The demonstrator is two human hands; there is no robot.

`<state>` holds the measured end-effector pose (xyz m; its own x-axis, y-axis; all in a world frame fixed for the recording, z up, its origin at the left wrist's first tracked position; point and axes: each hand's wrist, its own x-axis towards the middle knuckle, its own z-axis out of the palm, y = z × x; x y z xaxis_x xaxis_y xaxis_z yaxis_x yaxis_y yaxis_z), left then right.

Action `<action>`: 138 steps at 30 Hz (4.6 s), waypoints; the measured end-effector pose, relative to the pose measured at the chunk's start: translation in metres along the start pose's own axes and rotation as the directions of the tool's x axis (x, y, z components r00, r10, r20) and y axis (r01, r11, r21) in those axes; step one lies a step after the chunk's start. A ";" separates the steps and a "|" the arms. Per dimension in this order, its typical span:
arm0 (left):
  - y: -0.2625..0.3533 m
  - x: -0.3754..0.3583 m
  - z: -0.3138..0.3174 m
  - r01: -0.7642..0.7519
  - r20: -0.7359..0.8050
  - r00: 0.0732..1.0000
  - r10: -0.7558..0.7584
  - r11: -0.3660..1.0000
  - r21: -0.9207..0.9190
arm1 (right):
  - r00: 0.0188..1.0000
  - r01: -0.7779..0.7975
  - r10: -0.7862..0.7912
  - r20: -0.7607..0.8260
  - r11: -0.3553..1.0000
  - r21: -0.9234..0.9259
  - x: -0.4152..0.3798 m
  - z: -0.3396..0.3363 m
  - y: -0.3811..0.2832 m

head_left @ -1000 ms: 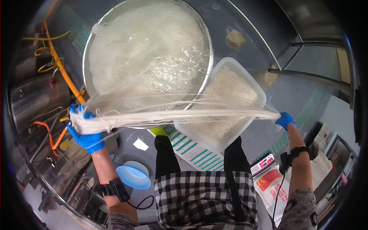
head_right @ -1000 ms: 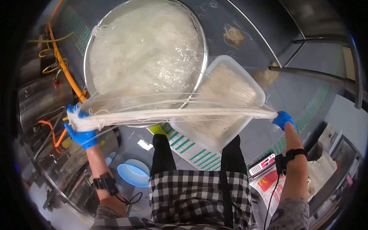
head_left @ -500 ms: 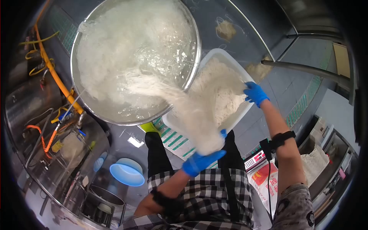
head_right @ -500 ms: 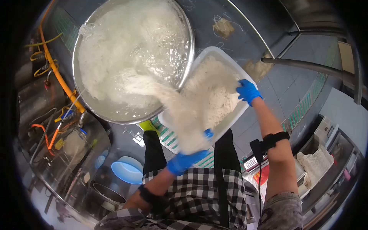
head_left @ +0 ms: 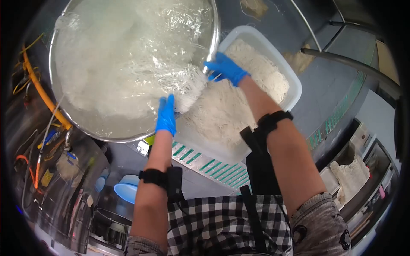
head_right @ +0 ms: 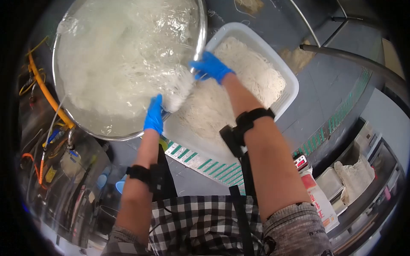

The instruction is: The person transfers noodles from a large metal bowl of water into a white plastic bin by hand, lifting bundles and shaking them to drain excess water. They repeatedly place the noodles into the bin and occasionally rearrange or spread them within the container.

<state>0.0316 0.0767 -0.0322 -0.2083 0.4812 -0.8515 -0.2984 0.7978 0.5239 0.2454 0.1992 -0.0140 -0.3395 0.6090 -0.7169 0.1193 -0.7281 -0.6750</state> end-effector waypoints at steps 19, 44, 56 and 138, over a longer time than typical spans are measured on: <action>0.040 -0.083 0.033 0.511 0.513 0.842 -0.166 0.551 -0.660 | 0.617 0.392 0.451 0.645 0.535 -0.749 -0.224 0.088 -0.010; -0.017 -0.143 -0.005 0.420 0.480 0.870 -0.112 0.677 -0.604 | 0.647 0.519 0.318 0.693 0.482 -0.706 -0.207 0.097 0.022; -0.074 -0.133 0.017 -0.592 0.424 0.782 0.457 0.757 0.275 | 0.901 -0.370 0.410 0.141 0.897 -0.241 -0.100 0.045 0.035; -0.058 -0.146 0.016 -0.621 0.544 0.759 0.357 0.649 0.440 | 0.737 -0.398 0.579 0.348 0.789 -0.468 -0.110 0.068 -0.034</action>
<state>0.0946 -0.0339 0.0618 0.2422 0.8480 -0.4714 0.3455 0.3786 0.8587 0.2150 0.1360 0.0997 -0.5061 -0.0821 -0.8586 0.6662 -0.6695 -0.3287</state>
